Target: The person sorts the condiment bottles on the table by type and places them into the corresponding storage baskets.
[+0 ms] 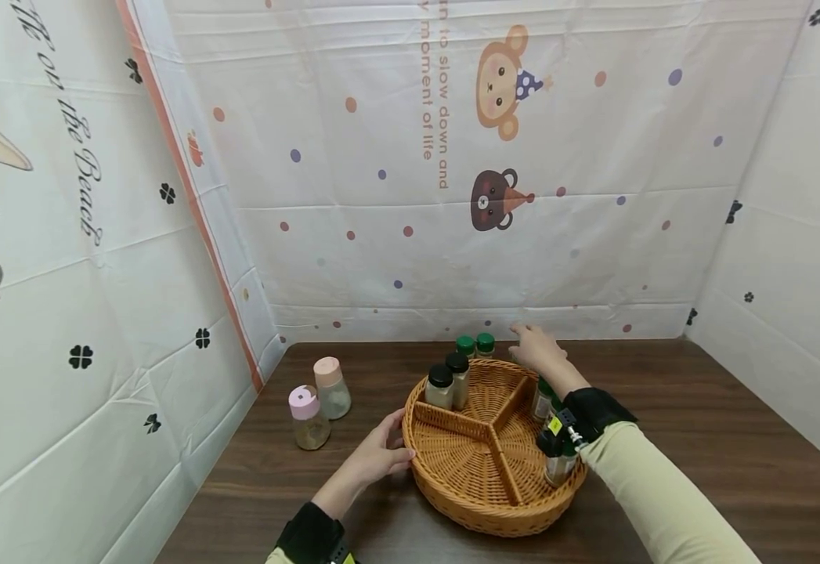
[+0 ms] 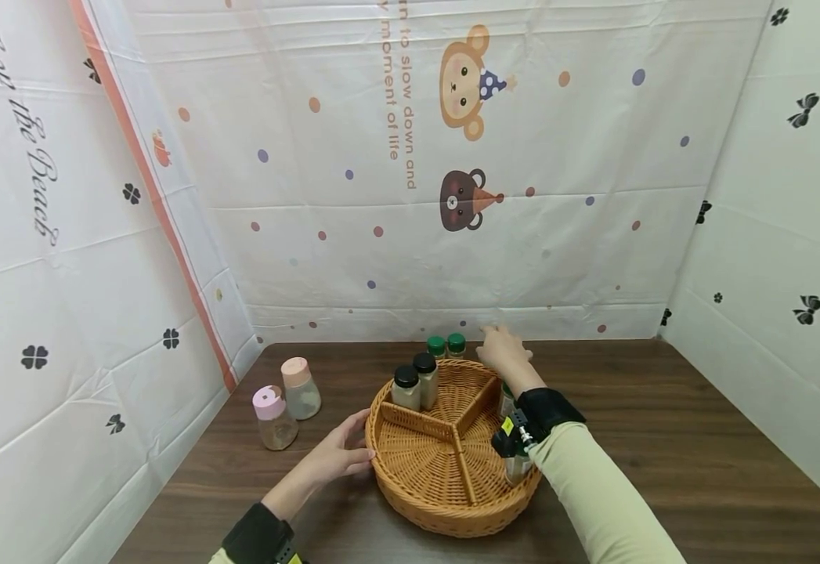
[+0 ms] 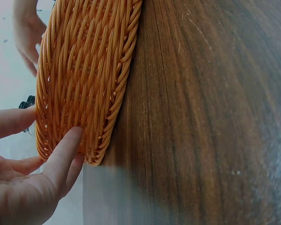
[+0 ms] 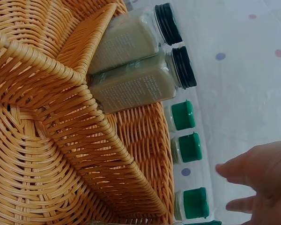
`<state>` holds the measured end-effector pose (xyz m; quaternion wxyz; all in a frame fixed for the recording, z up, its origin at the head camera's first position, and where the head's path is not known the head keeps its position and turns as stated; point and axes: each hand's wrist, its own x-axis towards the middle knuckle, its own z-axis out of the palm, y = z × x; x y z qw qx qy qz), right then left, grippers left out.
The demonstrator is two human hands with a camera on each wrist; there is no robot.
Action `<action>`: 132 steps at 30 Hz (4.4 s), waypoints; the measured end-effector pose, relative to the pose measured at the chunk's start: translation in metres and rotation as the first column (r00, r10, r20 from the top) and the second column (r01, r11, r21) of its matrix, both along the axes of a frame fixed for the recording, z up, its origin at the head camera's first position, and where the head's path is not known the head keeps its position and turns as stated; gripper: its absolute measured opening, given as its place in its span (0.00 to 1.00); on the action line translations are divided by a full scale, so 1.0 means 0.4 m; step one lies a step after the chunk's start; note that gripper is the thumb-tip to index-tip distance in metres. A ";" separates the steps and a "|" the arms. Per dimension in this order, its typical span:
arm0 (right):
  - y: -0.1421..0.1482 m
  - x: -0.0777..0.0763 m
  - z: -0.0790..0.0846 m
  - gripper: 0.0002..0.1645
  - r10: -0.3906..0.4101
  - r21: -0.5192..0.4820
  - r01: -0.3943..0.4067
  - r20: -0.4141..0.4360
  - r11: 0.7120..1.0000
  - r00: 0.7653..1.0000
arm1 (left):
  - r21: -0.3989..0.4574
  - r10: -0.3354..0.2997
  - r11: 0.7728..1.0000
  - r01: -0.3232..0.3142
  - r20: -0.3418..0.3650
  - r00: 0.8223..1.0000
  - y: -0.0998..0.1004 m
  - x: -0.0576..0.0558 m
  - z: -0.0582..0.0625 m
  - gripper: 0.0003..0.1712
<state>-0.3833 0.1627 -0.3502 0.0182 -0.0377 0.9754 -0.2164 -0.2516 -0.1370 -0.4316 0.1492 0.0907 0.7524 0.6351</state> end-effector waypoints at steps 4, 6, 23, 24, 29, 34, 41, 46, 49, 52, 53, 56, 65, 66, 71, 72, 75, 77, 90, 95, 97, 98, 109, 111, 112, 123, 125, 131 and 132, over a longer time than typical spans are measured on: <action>0.001 0.001 -0.004 0.32 0.056 0.047 -0.058 0.043 0.997 0.997 | 0.000 -0.003 1.000 0.003 0.000 1.000 0.001 0.000 0.002 0.44; 0.000 0.002 -0.004 0.31 0.085 0.070 -0.088 0.052 0.994 0.995 | 0.003 -0.001 1.000 0.001 0.003 1.000 0.001 0.000 0.004 0.44; 0.017 0.006 -0.017 0.11 0.063 0.136 -0.049 -0.100 0.990 0.993 | 0.000 -0.002 1.000 0.002 0.005 1.000 0.002 0.004 0.008 0.43; 0.019 0.004 -0.019 0.08 0.063 0.143 -0.047 -0.115 0.989 0.991 | 0.000 -0.001 1.000 0.001 0.005 1.000 0.002 0.005 0.009 0.44; 0.027 -0.001 -0.020 0.05 0.070 0.157 -0.044 -0.162 0.987 0.984 | -0.009 0.010 1.000 -0.010 0.006 1.000 0.001 0.003 0.009 0.44; 0.038 -0.008 -0.017 0.15 0.070 0.109 -0.050 -0.189 0.993 0.979 | -0.007 0.009 1.000 -0.008 0.010 1.000 0.002 0.002 0.008 0.44; 0.038 -0.009 0.003 0.24 0.069 0.081 -0.053 -0.212 0.995 0.975 | -0.002 0.002 1.000 -0.002 0.015 1.000 0.000 0.001 0.015 0.44; 0.041 0.002 0.021 0.25 0.084 0.077 -0.068 -0.226 0.995 0.971 | -0.005 0.007 1.000 -0.007 0.020 1.000 0.000 0.000 0.013 0.44; 0.045 0.012 0.036 0.25 0.087 0.053 -0.077 -0.236 0.996 0.968 | -0.005 0.011 1.000 -0.011 0.021 1.000 -0.001 -0.001 0.010 0.43; 0.053 0.023 0.048 0.25 0.100 0.033 -0.094 -0.258 0.995 0.961 | -0.005 0.016 1.000 -0.015 0.024 1.000 -0.002 -0.002 0.008 0.43; 0.055 0.028 0.052 0.25 0.104 0.026 -0.100 -0.267 0.995 0.958 | -0.007 0.015 1.000 -0.015 0.022 1.000 -0.002 -0.002 0.008 0.44; 0.061 0.041 0.062 0.25 0.115 0.014 -0.117 -0.295 0.993 0.949 | -0.013 0.015 1.000 -0.015 0.021 1.000 -0.002 -0.002 0.007 0.43; 0.074 0.081 0.085 0.23 0.158 0.007 -0.167 -0.366 0.986 0.917 | 0.001 0.007 1.000 -0.007 0.014 1.000 -0.001 -0.004 0.005 0.44; 0.074 0.087 0.086 0.23 0.164 0.008 -0.174 -0.371 0.985 0.914 | 0.000 0.007 1.000 -0.007 0.014 1.000 -0.001 -0.004 0.005 0.44; 0.079 0.113 0.090 0.23 0.190 -0.008 -0.209 -0.377 0.978 0.906 | -0.004 0.012 1.000 -0.012 0.018 1.000 -0.003 -0.001 0.006 0.44; 0.080 0.119 0.090 0.23 0.197 -0.014 -0.218 -0.378 0.976 0.905 | -0.006 0.012 1.000 -0.012 0.017 1.000 -0.004 -0.001 0.006 0.44; 0.084 0.134 0.092 0.22 0.211 -0.033 -0.240 -0.377 0.970 0.902 | -0.006 0.011 1.000 -0.011 0.017 1.000 -0.003 0.000 0.006 0.44; 0.087 0.143 0.093 0.22 0.220 -0.041 -0.253 -0.375 0.967 0.901 | -0.007 0.010 1.000 -0.010 0.016 1.000 -0.003 0.001 0.008 0.44; 0.106 0.158 0.068 0.19 0.335 0.035 -0.345 -0.341 0.938 0.878 | -0.010 0.008 1.000 -0.008 0.010 1.000 -0.005 0.002 0.009 0.44; 0.107 0.157 0.055 0.18 0.369 0.068 -0.367 -0.320 0.928 0.873 | -0.007 0.004 1.000 -0.004 0.011 1.000 -0.003 0.003 0.010 0.44; 0.106 0.157 0.055 0.18 0.375 0.077 -0.370 -0.312 0.926 0.873 | -0.007 0.007 1.000 -0.007 0.012 1.000 -0.003 0.003 0.010 0.44; 0.105 0.158 0.055 0.18 0.378 0.081 -0.371 -0.308 0.925 0.873 | -0.007 0.009 1.000 -0.008 0.013 1.000 -0.003 0.002 0.010 0.44; 0.106 0.154 0.029 0.19 0.411 0.104 -0.397 -0.230 0.912 0.882 | -0.004 0.001 1.000 -0.001 0.015 1.000 -0.003 -0.002 0.006 0.44; 0.105 0.152 0.024 0.19 0.412 0.112 -0.397 -0.220 0.911 0.884 | -0.002 0.004 1.000 -0.004 0.018 1.000 -0.003 -0.002 0.004 0.44; 0.105 0.151 0.023 0.19 0.412 0.116 -0.396 -0.218 0.911 0.885 | -0.003 0.005 1.000 -0.005 0.019 1.000 -0.002 -0.002 0.005 0.44; 0.097 0.154 0.012 0.18 0.446 0.220 -0.398 -0.248 0.890 0.860 | -0.013 0.009 1.000 -0.008 0.017 1.000 -0.001 0.002 0.011 0.44; 0.096 0.153 0.011 0.18 0.452 0.233 -0.401 -0.243 0.886 0.858 | -0.010 0.006 1.000 -0.006 0.017 1.000 -0.001 0.001 0.009 0.44; 0.098 0.149 0.001 0.18 0.447 0.231 -0.399 -0.218 0.887 0.868 | -0.009 0.003 1.000 -0.003 0.012 1.000 -0.001 -0.001 0.008 0.44; 0.098 0.148 -0.001 0.18 0.443 0.228 -0.396 -0.214 0.890 0.871 | -0.009 0.004 1.000 -0.004 0.012 1.000 -0.001 0.000 0.009 0.44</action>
